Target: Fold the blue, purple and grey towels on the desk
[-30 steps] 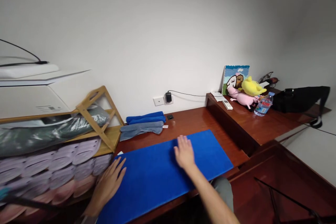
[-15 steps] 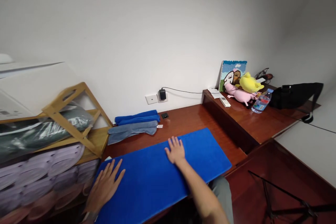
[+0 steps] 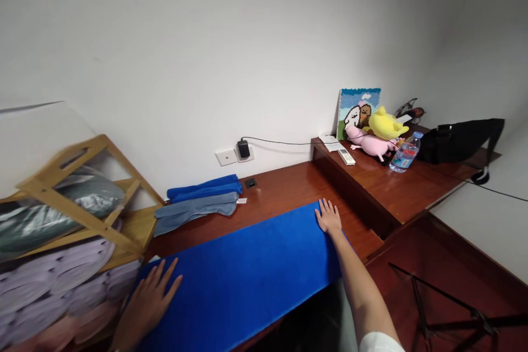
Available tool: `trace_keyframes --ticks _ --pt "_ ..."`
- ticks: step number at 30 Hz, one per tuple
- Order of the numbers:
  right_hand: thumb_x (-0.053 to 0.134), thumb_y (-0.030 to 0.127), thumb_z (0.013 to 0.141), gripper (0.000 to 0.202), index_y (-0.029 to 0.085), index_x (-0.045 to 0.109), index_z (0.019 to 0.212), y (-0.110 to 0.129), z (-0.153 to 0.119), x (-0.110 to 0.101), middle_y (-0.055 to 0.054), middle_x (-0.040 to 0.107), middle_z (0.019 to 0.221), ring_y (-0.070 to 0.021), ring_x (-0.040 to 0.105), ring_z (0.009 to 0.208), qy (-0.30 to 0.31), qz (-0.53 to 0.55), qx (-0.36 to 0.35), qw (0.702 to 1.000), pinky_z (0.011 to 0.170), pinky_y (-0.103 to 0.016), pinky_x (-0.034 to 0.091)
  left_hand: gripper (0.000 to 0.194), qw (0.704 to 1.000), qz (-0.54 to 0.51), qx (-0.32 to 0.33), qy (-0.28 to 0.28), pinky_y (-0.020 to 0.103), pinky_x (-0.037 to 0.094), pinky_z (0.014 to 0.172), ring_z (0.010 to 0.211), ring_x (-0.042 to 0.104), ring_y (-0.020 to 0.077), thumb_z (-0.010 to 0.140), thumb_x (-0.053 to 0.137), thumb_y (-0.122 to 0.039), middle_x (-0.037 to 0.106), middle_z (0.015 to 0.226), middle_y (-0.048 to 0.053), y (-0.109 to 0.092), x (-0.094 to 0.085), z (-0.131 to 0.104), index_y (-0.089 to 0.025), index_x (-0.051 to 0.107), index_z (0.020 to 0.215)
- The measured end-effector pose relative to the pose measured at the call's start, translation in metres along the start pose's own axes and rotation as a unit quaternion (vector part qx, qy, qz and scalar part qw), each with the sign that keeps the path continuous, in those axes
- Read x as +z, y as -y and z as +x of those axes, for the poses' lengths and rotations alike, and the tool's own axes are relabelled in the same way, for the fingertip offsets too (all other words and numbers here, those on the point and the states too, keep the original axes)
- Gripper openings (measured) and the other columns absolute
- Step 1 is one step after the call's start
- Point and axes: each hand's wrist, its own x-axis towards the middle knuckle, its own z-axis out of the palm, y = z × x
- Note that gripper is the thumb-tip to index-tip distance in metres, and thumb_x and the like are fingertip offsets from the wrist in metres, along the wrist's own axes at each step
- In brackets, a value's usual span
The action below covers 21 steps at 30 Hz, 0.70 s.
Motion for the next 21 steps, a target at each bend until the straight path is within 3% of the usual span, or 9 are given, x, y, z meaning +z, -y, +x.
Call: trace_keyframes --ticks 7,10,14,17,19,21 --pt "0.027 0.051 0.111 0.069 0.023 0.025 0.174 0.01 0.003 -0.011 -0.004 0.02 0.181 -0.0239 0.012 0.167 0.022 0.036 0.017 0.999 0.134 -0.047 0.007 0.074 1.0 0.007 -0.003 0.02 0.057 0.043 0.117 0.152 0.046 0.0381 0.096 0.03 -0.056 0.058 0.16 0.018 0.0 -0.005 0.007 -0.02 0.056 0.156" --pt "0.041 0.045 0.107 0.064 0.022 0.043 0.167 0.016 0.01 -0.022 -0.01 0.036 0.175 -0.0284 0.028 0.162 0.009 0.06 0.021 0.998 0.13 -0.048 0.023 0.074 0.998 0.012 -0.051 0.038 0.056 0.047 0.113 0.144 0.055 0.0376 0.095 0.032 -0.057 0.063 0.154 0.019 -0.002 -0.013 0.019 -0.019 0.06 0.151" --pt "0.053 0.035 0.1 0.053 0.022 0.062 0.15 0.024 0.022 -0.028 -0.016 0.055 0.158 -0.0319 0.05 0.146 -0.014 0.105 0.039 0.994 0.115 -0.044 0.042 0.069 0.998 0.02 -0.065 0.004 0.053 0.049 0.113 0.136 0.062 0.036 0.096 0.032 -0.053 0.068 0.146 0.019 -0.021 -0.028 0.036 -0.015 0.069 0.14" --pt "0.06 0.034 0.094 0.054 0.022 0.063 0.147 0.027 0.033 -0.027 -0.017 0.06 0.149 -0.0297 0.061 0.134 -0.011 0.15 0.072 0.986 0.106 -0.038 0.049 0.058 0.999 -0.012 -0.046 -0.005 0.049 0.052 0.11 0.128 0.067 0.0329 0.097 0.035 -0.045 0.073 0.137 0.016 -0.071 -0.042 0.042 -0.017 0.074 0.13" --pt "0.064 0.033 0.092 0.058 0.019 0.059 0.148 0.026 0.041 -0.026 -0.017 0.065 0.142 -0.0275 0.068 0.125 -0.001 0.179 0.09 0.98 0.101 -0.035 0.052 0.051 0.998 -0.062 -0.015 0.003 0.047 0.055 0.104 0.117 0.071 0.0306 0.099 0.035 -0.04 0.077 0.126 0.013 -0.131 -0.053 0.04 -0.02 0.076 0.124" --pt "0.067 0.032 0.091 0.061 0.017 0.057 0.149 0.025 0.048 -0.026 -0.016 0.071 0.134 -0.0262 0.072 0.118 0.008 0.205 0.097 0.974 0.097 -0.033 0.054 0.048 0.989 -0.135 0.063 0.017 0.046 0.056 0.101 0.111 0.071 0.0283 0.104 0.035 -0.04 0.078 0.118 0.013 -0.211 -0.06 0.033 -0.023 0.075 0.123"
